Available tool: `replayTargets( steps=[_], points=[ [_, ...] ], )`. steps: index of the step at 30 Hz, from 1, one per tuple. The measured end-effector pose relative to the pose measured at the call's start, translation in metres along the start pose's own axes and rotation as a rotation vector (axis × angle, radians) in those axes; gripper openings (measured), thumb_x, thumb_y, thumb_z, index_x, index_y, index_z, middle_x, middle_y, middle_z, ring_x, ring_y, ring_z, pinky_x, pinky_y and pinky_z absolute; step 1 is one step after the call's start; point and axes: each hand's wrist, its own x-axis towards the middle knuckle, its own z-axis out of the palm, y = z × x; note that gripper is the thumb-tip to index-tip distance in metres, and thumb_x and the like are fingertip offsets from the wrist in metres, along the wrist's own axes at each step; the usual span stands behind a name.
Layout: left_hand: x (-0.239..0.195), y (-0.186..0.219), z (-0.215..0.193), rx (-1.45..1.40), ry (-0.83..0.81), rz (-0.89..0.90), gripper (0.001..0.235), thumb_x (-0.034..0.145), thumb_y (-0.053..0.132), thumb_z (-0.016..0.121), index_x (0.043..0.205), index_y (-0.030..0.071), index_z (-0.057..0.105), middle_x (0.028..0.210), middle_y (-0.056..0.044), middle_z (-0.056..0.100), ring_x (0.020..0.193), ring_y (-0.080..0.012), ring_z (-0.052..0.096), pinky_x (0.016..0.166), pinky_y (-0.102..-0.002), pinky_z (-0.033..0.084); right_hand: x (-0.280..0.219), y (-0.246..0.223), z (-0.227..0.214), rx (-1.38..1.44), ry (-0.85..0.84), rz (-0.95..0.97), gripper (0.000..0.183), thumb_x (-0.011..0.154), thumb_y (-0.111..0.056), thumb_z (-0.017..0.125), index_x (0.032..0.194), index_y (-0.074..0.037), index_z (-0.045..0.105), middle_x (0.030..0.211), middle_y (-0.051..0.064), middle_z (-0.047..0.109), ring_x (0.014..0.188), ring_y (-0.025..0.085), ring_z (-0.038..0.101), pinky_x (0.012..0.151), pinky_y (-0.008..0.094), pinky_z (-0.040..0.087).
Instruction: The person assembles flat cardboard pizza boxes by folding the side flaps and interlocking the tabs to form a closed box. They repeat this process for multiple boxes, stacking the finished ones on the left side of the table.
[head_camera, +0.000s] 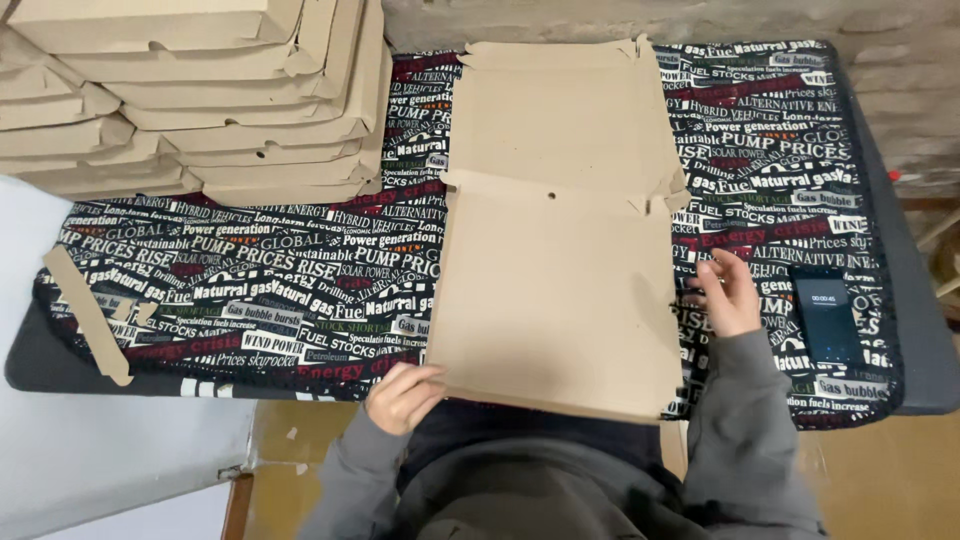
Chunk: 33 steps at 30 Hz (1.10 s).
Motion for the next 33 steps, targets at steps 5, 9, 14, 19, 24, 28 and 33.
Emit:
replayTargets(
  steps=[5, 9, 14, 19, 24, 28, 33],
  points=[
    [-0.006, 0.023, -0.021, -0.152, -0.136, 0.079, 0.006, 0.097, 0.007, 0.071, 0.093, 0.003, 0.074, 0.109, -0.011, 0.072, 0.087, -0.0267, 0.066, 0.076, -0.033, 0.059, 0.036, -0.014, 0.02, 0.032, -0.017, 0.378, 0.063, 0.101, -0.031, 0.056, 0.155, -0.004, 0.041, 0.153, 0.015, 0.054, 0.136, 0.028, 0.055, 0.114, 0.041, 0.045],
    [-0.019, 0.021, -0.021, -0.138, -0.161, 0.038, 0.008, 0.098, 0.007, 0.068, 0.093, 0.004, 0.073, 0.107, -0.008, 0.071, 0.085, -0.0257, 0.064, 0.075, -0.032, 0.058, 0.059, 0.033, 0.014, 0.338, -0.101, 0.216, 0.033, 0.107, -0.016, 0.057, 0.139, -0.009, 0.06, 0.127, 0.007, 0.066, 0.119, 0.02, 0.064, 0.106, 0.032, 0.051],
    [-0.018, 0.015, -0.018, -0.137, -0.159, 0.037, 0.003, 0.097, 0.006, 0.07, 0.096, 0.004, 0.073, 0.109, -0.01, 0.071, 0.087, -0.0264, 0.064, 0.076, -0.034, 0.058, 0.059, 0.024, 0.014, 0.277, -0.161, 0.3, 0.024, 0.109, -0.028, 0.057, 0.125, -0.014, 0.069, 0.119, 0.005, 0.072, 0.1, 0.019, 0.067, 0.086, 0.034, 0.055],
    [-0.016, 0.012, -0.014, -0.113, -0.16, 0.036, 0.004, 0.095, 0.007, 0.075, 0.096, 0.004, 0.073, 0.109, -0.009, 0.071, 0.087, -0.025, 0.065, 0.073, -0.033, 0.061, 0.058, 0.016, 0.019, 0.155, -0.21, 0.333, 0.04, 0.112, -0.039, 0.047, 0.124, -0.012, 0.073, 0.135, 0.011, 0.07, 0.114, 0.024, 0.067, 0.097, 0.037, 0.055],
    [-0.01, 0.015, -0.017, -0.094, -0.165, 0.022, 0.002, 0.093, 0.006, 0.076, 0.094, 0.006, 0.074, 0.106, -0.008, 0.071, 0.084, -0.0226, 0.064, 0.074, -0.031, 0.06, 0.056, 0.017, 0.015, 0.194, -0.152, 0.325, 0.038, 0.113, -0.038, 0.046, 0.123, -0.014, 0.073, 0.116, 0.008, 0.071, 0.096, 0.021, 0.065, 0.082, 0.033, 0.054],
    [-0.011, 0.015, -0.017, -0.107, -0.18, 0.017, 0.004, 0.093, 0.006, 0.077, 0.096, 0.006, 0.074, 0.107, -0.008, 0.07, 0.085, -0.0233, 0.064, 0.074, -0.031, 0.061, 0.066, 0.041, 0.011, 0.102, -0.162, 0.281, 0.031, 0.112, -0.033, 0.048, 0.115, -0.015, 0.073, 0.121, 0.004, 0.071, 0.102, 0.02, 0.064, 0.089, 0.032, 0.05],
    [-0.004, 0.019, -0.018, -0.093, -0.165, 0.018, 0.003, 0.092, 0.004, 0.077, 0.093, 0.005, 0.074, 0.105, -0.008, 0.071, 0.083, -0.0217, 0.064, 0.075, -0.03, 0.061, 0.066, 0.044, 0.017, 0.09, -0.195, 0.309, 0.02, 0.105, -0.021, 0.05, 0.106, -0.016, 0.07, 0.115, 0.002, 0.067, 0.097, 0.017, 0.063, 0.083, 0.027, 0.047]
  ],
)
